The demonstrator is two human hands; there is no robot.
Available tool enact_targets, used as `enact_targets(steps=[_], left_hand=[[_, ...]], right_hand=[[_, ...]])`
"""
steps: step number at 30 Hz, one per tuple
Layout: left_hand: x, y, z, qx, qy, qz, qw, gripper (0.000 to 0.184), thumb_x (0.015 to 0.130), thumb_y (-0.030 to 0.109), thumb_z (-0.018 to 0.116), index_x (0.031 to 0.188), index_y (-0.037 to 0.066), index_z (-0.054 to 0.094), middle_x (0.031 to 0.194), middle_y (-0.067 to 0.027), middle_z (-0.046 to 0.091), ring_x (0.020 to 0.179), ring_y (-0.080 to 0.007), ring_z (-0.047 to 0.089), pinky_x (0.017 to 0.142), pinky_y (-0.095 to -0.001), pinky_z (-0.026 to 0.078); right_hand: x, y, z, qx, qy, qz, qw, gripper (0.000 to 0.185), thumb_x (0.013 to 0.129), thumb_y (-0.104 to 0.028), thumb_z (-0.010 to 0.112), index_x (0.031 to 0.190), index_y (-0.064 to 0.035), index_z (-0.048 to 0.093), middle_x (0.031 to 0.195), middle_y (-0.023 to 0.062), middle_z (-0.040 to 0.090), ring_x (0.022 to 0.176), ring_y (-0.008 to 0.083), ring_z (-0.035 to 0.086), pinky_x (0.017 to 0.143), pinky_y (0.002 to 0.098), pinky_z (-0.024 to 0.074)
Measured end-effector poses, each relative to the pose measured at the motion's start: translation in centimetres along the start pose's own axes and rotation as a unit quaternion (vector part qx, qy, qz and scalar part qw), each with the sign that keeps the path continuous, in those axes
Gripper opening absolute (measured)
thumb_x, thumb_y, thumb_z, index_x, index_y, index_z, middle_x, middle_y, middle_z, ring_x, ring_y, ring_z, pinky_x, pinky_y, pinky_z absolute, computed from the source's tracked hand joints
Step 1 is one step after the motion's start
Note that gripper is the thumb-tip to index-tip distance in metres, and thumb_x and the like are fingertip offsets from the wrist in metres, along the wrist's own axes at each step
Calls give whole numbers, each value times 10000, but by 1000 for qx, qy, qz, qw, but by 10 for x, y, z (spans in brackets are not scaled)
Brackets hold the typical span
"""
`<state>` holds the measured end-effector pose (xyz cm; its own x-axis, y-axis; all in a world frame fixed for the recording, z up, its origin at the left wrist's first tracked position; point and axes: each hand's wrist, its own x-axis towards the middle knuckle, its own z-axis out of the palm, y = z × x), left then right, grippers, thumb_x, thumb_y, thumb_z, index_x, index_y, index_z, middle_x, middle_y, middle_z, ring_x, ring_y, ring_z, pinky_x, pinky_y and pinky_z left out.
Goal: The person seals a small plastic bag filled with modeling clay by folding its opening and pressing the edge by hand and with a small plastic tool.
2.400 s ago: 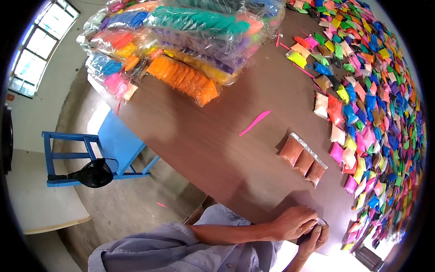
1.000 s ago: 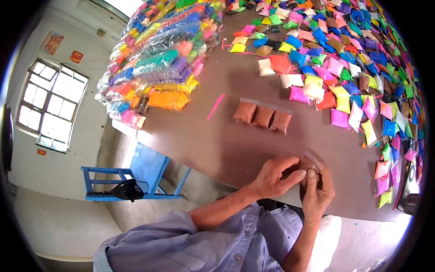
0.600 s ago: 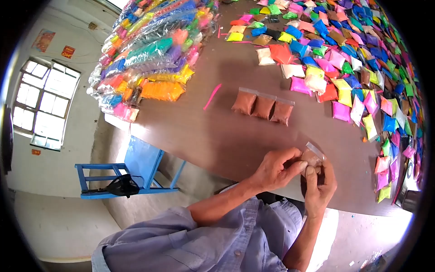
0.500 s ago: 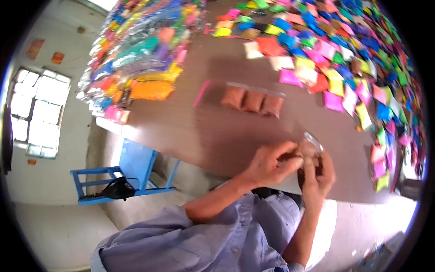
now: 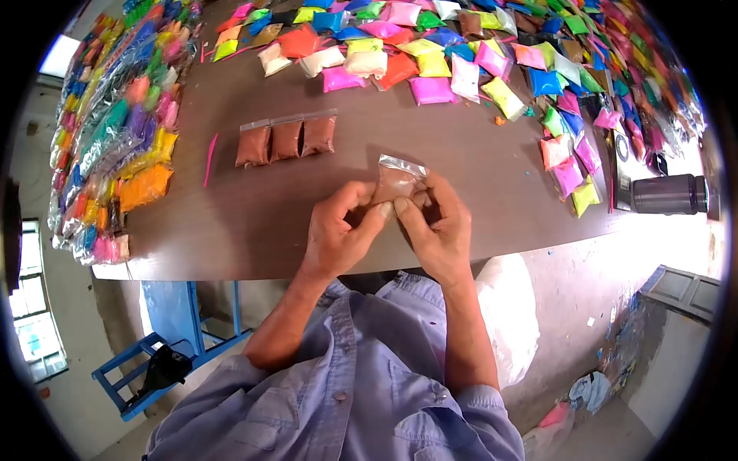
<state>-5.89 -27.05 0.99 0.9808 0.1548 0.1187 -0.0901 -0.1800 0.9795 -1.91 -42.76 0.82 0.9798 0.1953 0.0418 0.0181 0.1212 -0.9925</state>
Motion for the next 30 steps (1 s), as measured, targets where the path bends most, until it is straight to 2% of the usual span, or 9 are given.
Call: enact_targets(steps=[6,8,12,14,18,20,22,27,30], left_hand=[[2,7,-1,-14,7,0,1000,150,974,74,739,1085,-23,711,880,10,714,790,-22,579,704,-219,492],[0,4,-3,-13,9,-10,1000,133,976,71,738,1069,-22,715,872,17,706,787,-21,576,702,-219,490],[-1,-2,-6,27,5,-5,1000,113,984,58,724,1067,-19,722,863,26,699,782,-17,566,696,-217,486],[-1,-2,-5,37,-2,-1,999,108,986,50,717,1069,-19,723,858,31,693,777,-15,560,691,-218,484],[2,8,1,-19,6,1,1000,110,995,53,694,1069,-23,724,855,45,675,772,-14,536,685,-213,462],[3,12,1,-43,8,2,999,112,998,55,686,1068,-25,723,857,49,670,773,-13,529,685,-211,454],[4,12,-2,-20,1,0,1000,122,972,64,710,1051,-30,710,839,-38,719,752,-59,628,680,-246,521],[0,2,-10,-2,-11,4,1000,140,979,73,710,1067,-35,709,849,-36,718,767,-58,628,693,-250,529],[1,4,-10,11,-10,14,1000,139,984,76,710,1066,-35,711,846,-26,712,766,-54,624,684,-251,524]], right_hand=[[0,9,-5,12,4,0,1000,350,954,49,692,1300,53,636,810,-48,599,686,11,508,587,192,396],[0,11,-5,0,-24,-22,999,340,964,24,690,1299,46,637,842,-40,626,695,9,510,585,189,391],[-1,1,1,5,-18,-14,1000,323,972,-15,693,1286,41,642,888,-27,664,722,4,518,608,190,404],[-2,-1,0,42,-11,35,998,323,969,-37,701,1278,38,648,927,-23,690,749,15,529,640,202,428],[0,2,-1,45,-3,4,999,320,952,-26,709,1263,33,659,911,-17,692,762,33,547,665,221,452],[0,10,-5,-52,-24,-37,998,304,945,-21,708,1242,30,671,912,8,695,778,50,571,681,234,472],[-1,6,-6,-64,-29,-31,997,298,945,-22,707,1235,33,673,919,22,698,792,55,581,697,238,482],[-1,-2,-2,-70,-37,-54,995,292,948,-26,701,1229,47,671,947,48,709,829,82,611,741,257,510],[-2,3,-2,-44,-31,-19,998,292,950,-23,693,1230,55,665,954,55,716,834,101,625,750,271,520]])
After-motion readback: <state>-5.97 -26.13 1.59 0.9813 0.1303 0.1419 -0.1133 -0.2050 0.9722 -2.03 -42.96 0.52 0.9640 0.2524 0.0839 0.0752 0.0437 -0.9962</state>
